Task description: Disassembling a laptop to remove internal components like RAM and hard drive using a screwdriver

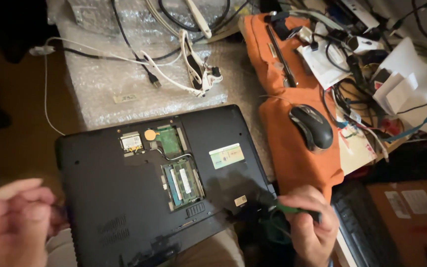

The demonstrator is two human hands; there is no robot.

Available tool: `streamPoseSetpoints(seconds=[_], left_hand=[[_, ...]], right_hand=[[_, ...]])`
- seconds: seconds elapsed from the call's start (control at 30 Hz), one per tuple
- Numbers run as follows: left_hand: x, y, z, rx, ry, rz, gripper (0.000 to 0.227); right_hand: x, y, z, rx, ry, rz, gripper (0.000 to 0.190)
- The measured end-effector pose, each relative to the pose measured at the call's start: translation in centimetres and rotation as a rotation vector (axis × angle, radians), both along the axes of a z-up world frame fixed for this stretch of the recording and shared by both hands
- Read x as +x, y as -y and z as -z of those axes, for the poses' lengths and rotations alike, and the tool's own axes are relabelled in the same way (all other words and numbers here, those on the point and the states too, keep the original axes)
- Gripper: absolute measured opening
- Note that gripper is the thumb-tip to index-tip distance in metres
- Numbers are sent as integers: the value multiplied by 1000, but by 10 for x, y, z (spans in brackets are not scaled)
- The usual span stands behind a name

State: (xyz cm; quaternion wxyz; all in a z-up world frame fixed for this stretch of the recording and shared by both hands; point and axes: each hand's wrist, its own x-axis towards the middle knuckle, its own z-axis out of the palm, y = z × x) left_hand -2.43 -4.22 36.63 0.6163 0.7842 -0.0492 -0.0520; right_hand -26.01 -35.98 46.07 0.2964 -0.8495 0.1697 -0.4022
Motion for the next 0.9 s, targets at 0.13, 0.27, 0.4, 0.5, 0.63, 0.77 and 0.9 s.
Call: streamPoseSetpoints(seconds=[0.13, 0.27, 0.4, 0.5, 0.63, 0.77, 0.9], left_hand=[[-10, 2, -40, 58, 36, -7, 32], [-4, -5, -19, -49, 86, 132, 43], [-2, 19, -55, 64, 37, 252, 28], [-10, 44, -89, 106, 281, 243, 25], [1, 59, -89, -16, 473, 546, 24], [6, 82, -102, 12, 587, 774, 13], [7, 110, -102, 28, 626, 947, 12]], right_hand=[[10, 5, -17, 57, -235, -166, 36], [30, 3, -26, 78, -317, -292, 32], [35, 8, -26, -31, -385, -276, 31], [36, 9, -25, -62, -429, -245, 31], [37, 9, -29, -124, -459, -233, 30], [39, 9, -35, -173, -553, -244, 26], [49, 6, -45, -211, -605, -297, 29]])
